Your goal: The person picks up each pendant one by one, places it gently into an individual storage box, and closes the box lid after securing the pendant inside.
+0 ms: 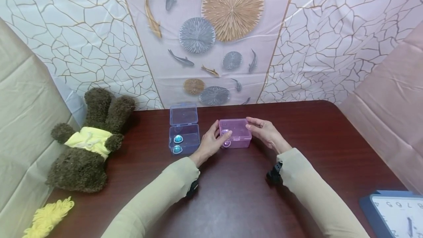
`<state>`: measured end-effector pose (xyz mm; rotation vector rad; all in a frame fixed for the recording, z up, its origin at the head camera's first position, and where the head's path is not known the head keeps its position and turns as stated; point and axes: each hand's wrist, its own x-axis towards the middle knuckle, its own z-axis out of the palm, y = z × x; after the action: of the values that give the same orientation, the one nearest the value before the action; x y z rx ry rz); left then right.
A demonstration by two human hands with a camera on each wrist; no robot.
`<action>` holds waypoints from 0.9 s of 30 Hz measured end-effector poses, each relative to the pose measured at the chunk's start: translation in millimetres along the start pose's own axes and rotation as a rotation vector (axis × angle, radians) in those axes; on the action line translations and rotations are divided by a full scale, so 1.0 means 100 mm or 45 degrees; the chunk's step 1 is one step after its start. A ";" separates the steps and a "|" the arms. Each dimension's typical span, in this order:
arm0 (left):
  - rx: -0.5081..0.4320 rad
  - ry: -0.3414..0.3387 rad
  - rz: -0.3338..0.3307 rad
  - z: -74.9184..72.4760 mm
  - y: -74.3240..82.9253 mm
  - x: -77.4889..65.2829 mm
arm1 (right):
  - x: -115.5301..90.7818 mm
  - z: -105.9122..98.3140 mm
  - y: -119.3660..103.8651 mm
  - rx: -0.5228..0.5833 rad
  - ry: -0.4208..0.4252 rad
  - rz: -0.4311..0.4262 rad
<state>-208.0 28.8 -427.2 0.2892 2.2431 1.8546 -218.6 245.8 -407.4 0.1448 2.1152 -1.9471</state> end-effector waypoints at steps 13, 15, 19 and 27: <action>0.067 0.018 0.028 0.02 -0.05 0.00 | -0.03 0.03 0.09 -0.022 -0.001 -0.059; 0.065 0.022 0.025 0.02 -0.05 0.01 | -0.03 0.04 0.10 -0.028 -0.003 -0.082; 0.077 0.039 0.013 0.02 -0.05 0.01 | -0.03 0.06 0.13 -0.024 -0.004 -0.141; 0.109 0.045 -0.008 0.03 -0.01 -0.01 | -0.05 0.07 0.16 -0.207 0.035 -0.271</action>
<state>-206.5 30.8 -428.8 0.2655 2.3484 1.7770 -209.0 240.8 -422.0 -0.0884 2.3813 -1.8811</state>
